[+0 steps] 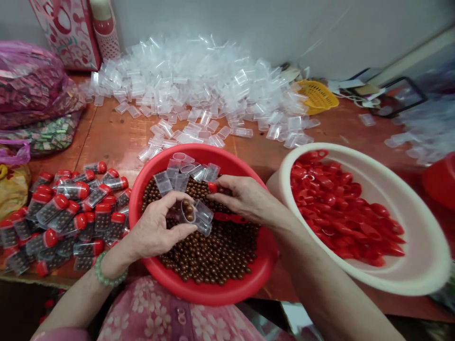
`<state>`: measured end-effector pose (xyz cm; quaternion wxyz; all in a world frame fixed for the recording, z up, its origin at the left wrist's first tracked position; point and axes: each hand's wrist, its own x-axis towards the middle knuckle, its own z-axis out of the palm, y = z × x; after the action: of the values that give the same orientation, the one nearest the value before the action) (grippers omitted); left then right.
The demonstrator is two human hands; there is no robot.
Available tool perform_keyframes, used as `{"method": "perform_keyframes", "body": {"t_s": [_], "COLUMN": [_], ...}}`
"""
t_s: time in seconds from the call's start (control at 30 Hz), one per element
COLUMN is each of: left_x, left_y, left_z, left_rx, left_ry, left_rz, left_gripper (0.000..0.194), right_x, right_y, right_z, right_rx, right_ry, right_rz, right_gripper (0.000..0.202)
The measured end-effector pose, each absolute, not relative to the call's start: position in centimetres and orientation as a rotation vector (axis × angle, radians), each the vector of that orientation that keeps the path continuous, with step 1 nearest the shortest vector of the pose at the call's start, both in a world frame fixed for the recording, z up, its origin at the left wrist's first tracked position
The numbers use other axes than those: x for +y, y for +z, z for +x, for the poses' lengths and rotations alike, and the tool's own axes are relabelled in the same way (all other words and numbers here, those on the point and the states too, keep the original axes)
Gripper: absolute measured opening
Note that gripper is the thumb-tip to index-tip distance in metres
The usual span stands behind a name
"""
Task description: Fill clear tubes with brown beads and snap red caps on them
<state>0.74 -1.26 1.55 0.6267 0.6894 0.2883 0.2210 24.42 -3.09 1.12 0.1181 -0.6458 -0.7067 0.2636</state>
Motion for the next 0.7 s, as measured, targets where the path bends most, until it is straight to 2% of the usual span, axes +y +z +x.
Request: {"method": "perform_keyframes", "body": {"t_s": [0.1,0.2,0.3,0.5,0.7], "left_x": [-1.4,-1.0,-0.6,-0.5,-0.6], "left_y": [1.7,1.4,1.4,2.0,1.8], "left_z": [0.9,1.1,0.9,0.8,1.3], "left_rx": [0.636,0.727,0.711,0.720,0.772], "left_ry": [0.483,0.410,0.411,0.431,0.354], "left_rz": [1.606,1.763,1.668,1.663,1.515], "left_gripper": [0.030,0.027,0.028,0.026,0.032], "right_x": [-4.2,-5.0,-5.2,-5.3,-5.8], "right_y": [-0.1,-1.3,-1.4,0.3,1.4], "right_z": [24.5,24.0,23.4,22.6,21.2], "right_rx": [-1.842,-1.556,-1.358,-1.064,-0.868], "right_ry": [0.870,0.927,1.010,1.209,1.258], "right_rz": [-1.808,-1.685,-1.578,-1.386,-1.237], "right_gripper": [0.013,0.032,0.043,0.041,0.051]}}
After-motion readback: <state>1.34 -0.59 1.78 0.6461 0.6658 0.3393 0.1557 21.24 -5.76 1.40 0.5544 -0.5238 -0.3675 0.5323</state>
